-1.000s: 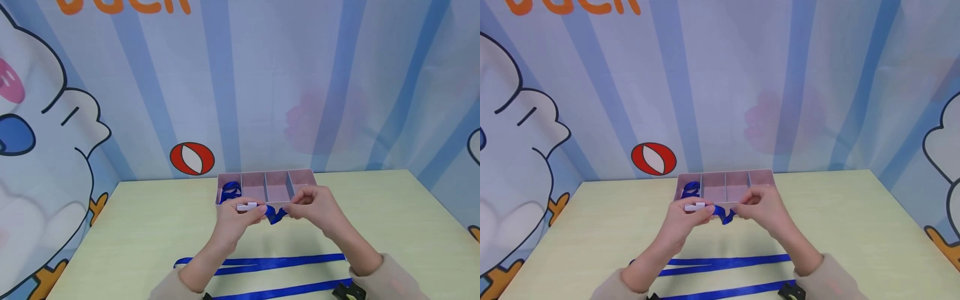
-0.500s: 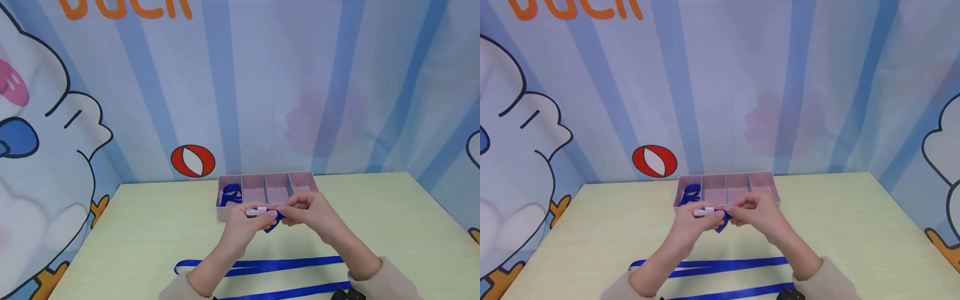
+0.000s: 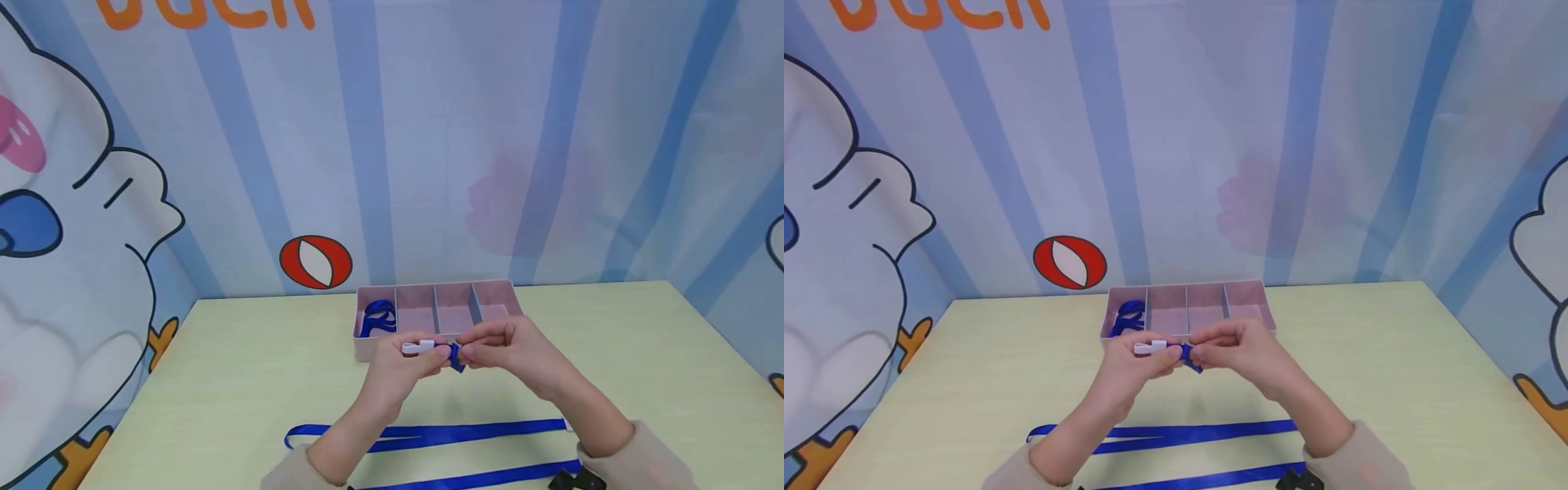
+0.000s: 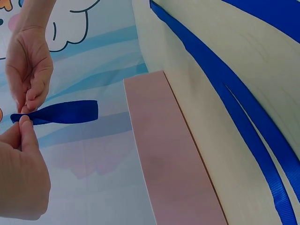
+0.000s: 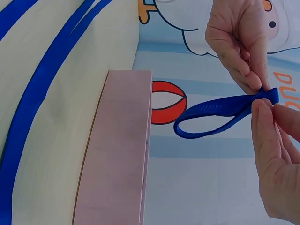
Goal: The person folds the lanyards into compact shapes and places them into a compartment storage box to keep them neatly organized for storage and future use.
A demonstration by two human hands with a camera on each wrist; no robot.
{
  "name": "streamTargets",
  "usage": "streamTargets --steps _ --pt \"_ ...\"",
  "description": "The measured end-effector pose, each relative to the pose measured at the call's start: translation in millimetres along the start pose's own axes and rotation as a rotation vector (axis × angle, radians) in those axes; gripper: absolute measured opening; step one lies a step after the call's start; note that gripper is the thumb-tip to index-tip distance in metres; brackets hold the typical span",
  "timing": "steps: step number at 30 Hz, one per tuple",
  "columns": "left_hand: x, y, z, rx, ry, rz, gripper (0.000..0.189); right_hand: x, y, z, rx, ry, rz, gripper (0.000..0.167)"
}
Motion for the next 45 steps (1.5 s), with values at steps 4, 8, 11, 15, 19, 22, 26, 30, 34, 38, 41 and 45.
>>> streamTargets --steps 4,8,11,15,19,22,26,30,34,38,41,45 --pt "-0.3 -0.5 -1.4 0.002 0.010 -0.009 0.025 0.0 1.2 1.4 -0.058 -0.025 0.008 0.033" --pt "-1.2 -2.3 -6.0 -0.002 0.042 -0.022 0.024 0.6 2.3 3.1 -0.105 -0.073 0.011 0.030" --pt "-1.7 -3.0 -9.4 -0.019 0.063 -0.021 0.025 1.3 3.8 3.8 -0.133 -0.105 0.019 0.026" --pt "-1.6 -4.0 -11.8 -0.047 0.073 -0.017 0.026 1.8 7.6 3.9 -0.171 -0.135 0.046 0.022" --pt "-0.9 -5.0 -12.9 -0.053 0.064 -0.012 0.029 3.3 12.3 4.3 -0.223 -0.157 0.083 0.018" --pt "-0.6 -6.4 -13.9 -0.053 0.056 -0.014 0.034 3.9 15.1 4.8 -0.239 -0.160 0.104 0.015" --pt "0.2 -5.9 -12.7 -0.053 0.044 0.007 0.034 4.7 17.8 4.1 -0.248 -0.142 0.129 0.015" --pt "0.9 -5.9 -8.7 -0.060 0.035 0.042 0.029 6.0 20.8 10.4 -0.276 -0.143 0.187 0.018" --pt "1.1 -6.4 -4.6 -0.093 0.026 0.081 0.027 6.1 18.6 19.1 -0.320 -0.074 0.261 0.021" --pt "1.1 -4.5 -1.5 -0.174 0.024 0.106 0.027 6.8 0.1 15.0 -0.323 0.109 0.240 0.032" --pt "0.4 -3.6 -0.5 -0.241 0.032 0.119 0.023 4.9 -14.4 14.3 -0.286 0.165 0.201 0.029" --pt "-1.2 -2.7 1.6 -0.294 0.023 0.144 0.018 -0.6 -18.5 21.5 -0.181 0.131 0.225 0.017"
Point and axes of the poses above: each hand's wrist, its own x-axis towards the middle knuckle, its own z-axis out of the back of the hand, y = z × x, the point moved 9 cm from there along x, towards the middle knuckle
